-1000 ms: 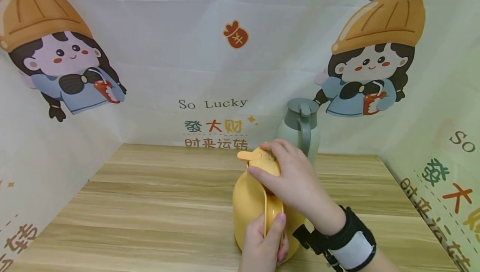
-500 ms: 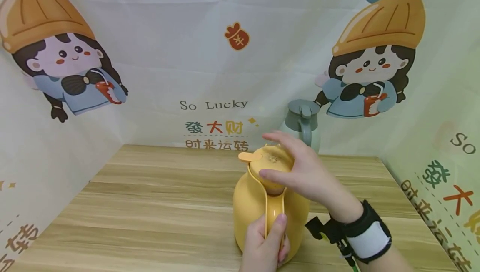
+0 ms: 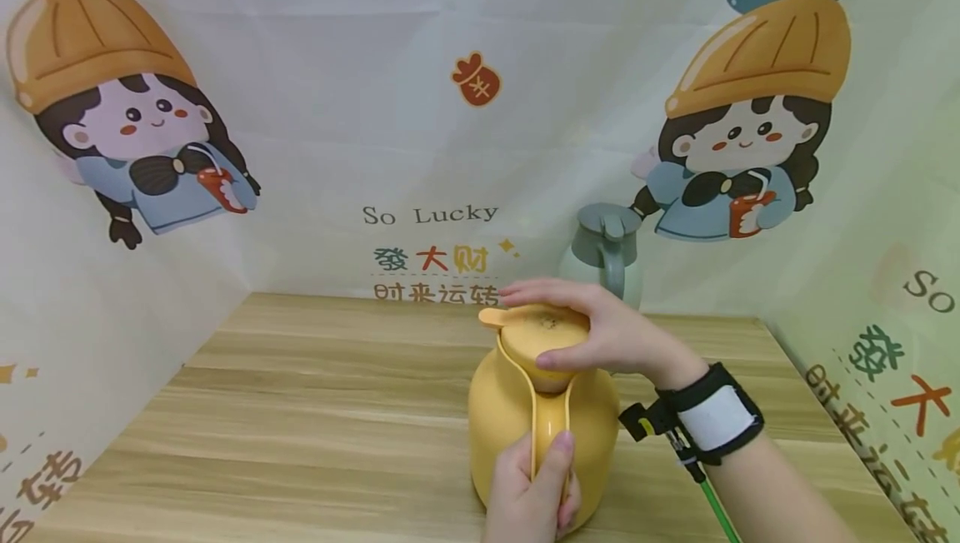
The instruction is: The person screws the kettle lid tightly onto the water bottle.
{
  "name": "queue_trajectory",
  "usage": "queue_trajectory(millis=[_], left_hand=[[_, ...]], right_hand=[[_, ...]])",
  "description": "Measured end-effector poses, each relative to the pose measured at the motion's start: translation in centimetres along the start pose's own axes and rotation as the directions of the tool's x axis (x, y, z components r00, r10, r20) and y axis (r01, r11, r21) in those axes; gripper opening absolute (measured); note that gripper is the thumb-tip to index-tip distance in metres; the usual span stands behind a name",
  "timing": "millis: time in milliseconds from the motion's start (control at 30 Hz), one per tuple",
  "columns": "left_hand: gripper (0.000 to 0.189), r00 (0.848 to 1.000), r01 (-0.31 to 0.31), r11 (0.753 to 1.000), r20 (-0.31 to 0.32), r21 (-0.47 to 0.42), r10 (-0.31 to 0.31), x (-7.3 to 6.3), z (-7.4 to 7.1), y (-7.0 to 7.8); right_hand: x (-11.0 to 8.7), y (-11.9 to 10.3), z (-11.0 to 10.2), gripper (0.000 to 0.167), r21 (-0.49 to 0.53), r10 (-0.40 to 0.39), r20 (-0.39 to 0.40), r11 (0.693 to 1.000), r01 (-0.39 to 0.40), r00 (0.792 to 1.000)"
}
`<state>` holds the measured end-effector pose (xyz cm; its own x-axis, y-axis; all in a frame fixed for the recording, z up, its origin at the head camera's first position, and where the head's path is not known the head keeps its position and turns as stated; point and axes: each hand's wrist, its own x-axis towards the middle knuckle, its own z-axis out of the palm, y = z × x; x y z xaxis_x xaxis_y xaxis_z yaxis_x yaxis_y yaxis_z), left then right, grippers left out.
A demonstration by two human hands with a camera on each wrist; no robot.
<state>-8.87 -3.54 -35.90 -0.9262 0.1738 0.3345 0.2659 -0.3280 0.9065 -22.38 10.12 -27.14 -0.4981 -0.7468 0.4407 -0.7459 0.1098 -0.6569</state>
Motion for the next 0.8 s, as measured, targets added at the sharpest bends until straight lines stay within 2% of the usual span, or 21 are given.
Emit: queue_trajectory(millis=[200,433,533,800], left_hand=[[0.042,0.999,-0.032,0.999,0.007,-0.008,0.032,0.0,0.0,-0.2],[0.042,0.999,-0.027,0.999,0.017,-0.02,0.027,0.0,-0.1,-0.3],[0.041,0.999,-0.032,0.999,0.021,-0.019,0.033,0.0,-0.1,-0.3],[0.039,0.998,-0.047,0.999,0.035,-0.016,0.047,0.0,-0.1,-0.3]], right_hand=[[-0.3,-0.4,0.7,0.039,-0.028,0.042,-0.052,0.999,-0.044,0.998],[-0.5,-1.5,1.7,0.038,-0.115,0.123,-0.161,0.983,-0.142,0.979],[-0.5,-2.1,2.2,0.039,-0.155,0.164,-0.223,0.967,-0.201,0.961],[-0.5,-3.1,3.6,0.04,-0.202,0.259,-0.378,0.914,-0.352,0.889]])
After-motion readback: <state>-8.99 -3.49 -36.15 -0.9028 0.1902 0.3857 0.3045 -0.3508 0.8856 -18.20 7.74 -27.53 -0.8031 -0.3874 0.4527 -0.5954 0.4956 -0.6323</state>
